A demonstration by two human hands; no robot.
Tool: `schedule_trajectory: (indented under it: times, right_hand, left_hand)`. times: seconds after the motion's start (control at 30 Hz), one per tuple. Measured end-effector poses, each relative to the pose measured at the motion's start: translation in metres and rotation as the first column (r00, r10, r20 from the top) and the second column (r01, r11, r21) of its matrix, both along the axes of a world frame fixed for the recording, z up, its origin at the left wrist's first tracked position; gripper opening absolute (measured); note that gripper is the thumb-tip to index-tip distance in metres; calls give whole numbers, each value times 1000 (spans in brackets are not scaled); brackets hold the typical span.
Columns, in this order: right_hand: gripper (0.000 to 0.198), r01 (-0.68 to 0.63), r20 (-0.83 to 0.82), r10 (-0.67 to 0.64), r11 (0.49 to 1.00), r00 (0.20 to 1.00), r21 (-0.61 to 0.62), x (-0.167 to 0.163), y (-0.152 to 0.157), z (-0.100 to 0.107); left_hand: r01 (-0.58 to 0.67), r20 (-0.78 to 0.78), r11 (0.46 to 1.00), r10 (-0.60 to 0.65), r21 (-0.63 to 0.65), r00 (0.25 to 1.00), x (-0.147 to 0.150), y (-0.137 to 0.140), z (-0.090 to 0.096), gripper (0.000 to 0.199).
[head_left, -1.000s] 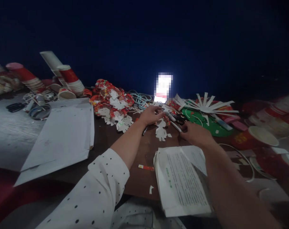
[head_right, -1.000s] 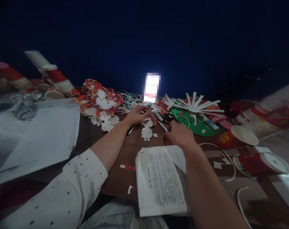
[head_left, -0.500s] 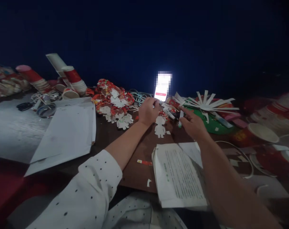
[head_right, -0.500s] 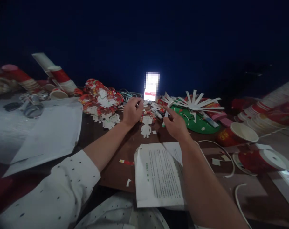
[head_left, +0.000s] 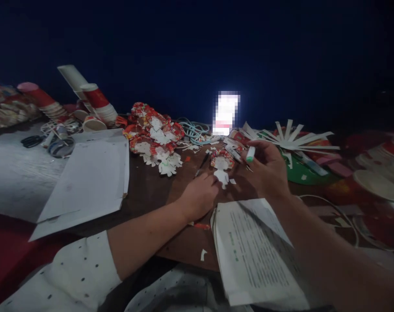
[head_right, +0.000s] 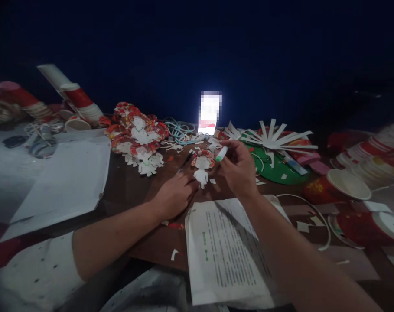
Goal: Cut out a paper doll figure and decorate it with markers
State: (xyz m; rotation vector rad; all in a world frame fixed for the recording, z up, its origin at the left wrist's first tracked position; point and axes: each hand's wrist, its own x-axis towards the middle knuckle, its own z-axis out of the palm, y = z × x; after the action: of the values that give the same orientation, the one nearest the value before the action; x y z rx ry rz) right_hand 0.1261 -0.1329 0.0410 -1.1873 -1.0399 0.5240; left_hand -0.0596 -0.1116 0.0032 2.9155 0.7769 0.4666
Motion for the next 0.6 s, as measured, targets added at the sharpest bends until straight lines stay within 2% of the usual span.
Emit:
schedule_trajectory:
  times: [0.03,0.23,0.4,0.53,0.6]
  right_hand:
    - [20,38,8,-39,999,999,25,-3,-3,-3]
    - [21,-26,224,15,999,975,46,-10,-29,-31]
    - [22,0,349,11,1000,937,-31,-6,-30,-40]
    - [21,151,564,-74,984,822,-91,-6,-25,-40]
    - [17,174,628,-77,980,774,-95,-7,-24,-39]
  left_hand:
    - [2,-11,1000,-2,2,1000,0,-1,0,27]
    - [46,-26,999,-46,3,999,5,-1,-1,26]
    - [44,-71,998,-47,-41,996,6,3,0,29]
    - [15,-172,994,-34,-112,985,6,4,2,31]
    - [14,-200,989,-43,-144,979,6,3,4,32]
